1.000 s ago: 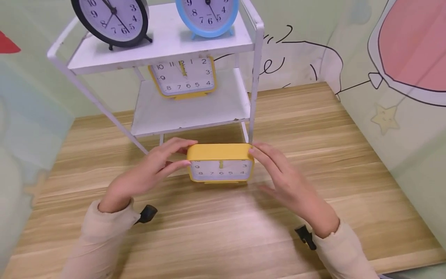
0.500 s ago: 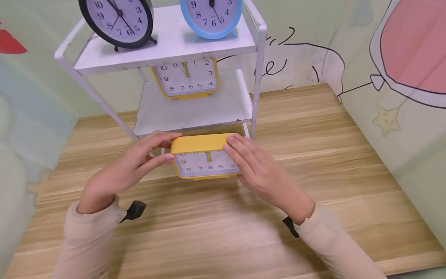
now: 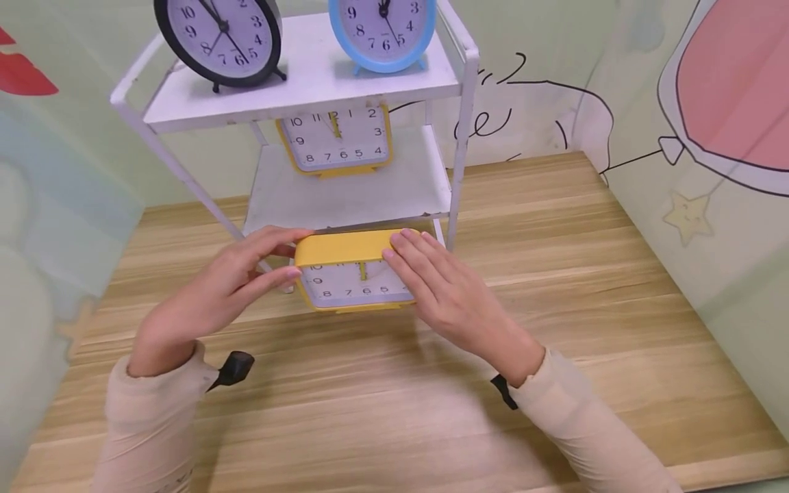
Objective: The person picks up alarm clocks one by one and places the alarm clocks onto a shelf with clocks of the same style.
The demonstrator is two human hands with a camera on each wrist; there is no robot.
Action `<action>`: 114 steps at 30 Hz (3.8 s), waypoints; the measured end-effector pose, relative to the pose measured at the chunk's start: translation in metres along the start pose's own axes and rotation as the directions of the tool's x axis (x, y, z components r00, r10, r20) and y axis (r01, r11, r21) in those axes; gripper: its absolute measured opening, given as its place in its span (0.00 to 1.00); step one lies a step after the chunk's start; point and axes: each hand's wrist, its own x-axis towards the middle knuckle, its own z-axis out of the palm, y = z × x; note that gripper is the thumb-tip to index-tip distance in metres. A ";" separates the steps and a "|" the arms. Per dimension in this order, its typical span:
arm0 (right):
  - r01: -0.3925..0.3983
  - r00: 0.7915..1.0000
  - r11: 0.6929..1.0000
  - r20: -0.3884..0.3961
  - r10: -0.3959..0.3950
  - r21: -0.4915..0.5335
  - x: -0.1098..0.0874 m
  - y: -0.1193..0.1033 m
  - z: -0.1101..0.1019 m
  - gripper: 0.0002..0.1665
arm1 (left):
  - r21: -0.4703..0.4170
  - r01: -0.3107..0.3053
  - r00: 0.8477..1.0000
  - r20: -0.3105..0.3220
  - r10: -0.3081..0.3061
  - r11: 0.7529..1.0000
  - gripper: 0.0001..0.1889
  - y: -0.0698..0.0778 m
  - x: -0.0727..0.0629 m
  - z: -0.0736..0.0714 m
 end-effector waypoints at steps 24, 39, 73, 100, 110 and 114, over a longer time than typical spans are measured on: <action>-0.050 0.978 0.997 -0.206 0.039 -0.052 0.036 0.008 -0.004 0.47 | -0.220 0.055 0.853 -0.497 -0.160 0.974 0.10 0.010 -0.020 -0.016; -0.051 0.988 0.997 -0.150 0.041 -0.063 0.078 0.039 -0.007 0.49 | -0.261 0.265 0.635 -0.677 -0.372 0.928 0.30 -0.017 -0.014 -0.030; -0.104 0.990 0.995 -0.099 0.104 -0.002 0.096 0.073 0.026 0.49 | -0.306 0.134 0.645 -0.696 -0.317 0.943 0.03 -0.044 -0.007 -0.024; -0.129 0.990 0.988 -0.052 0.134 0.078 0.097 0.082 0.037 0.51 | -0.260 0.119 0.683 -0.679 -0.269 0.958 0.09 -0.046 -0.009 -0.027; -0.111 0.993 0.991 -0.037 0.114 0.080 0.099 0.084 0.033 0.55 | -0.252 0.101 0.687 -0.682 -0.251 0.962 0.08 -0.047 -0.008 -0.026; -0.112 0.993 0.991 -0.023 0.114 0.073 0.099 0.085 0.032 0.57 | -0.265 0.095 0.688 -0.679 -0.256 0.960 0.08 -0.048 -0.007 -0.027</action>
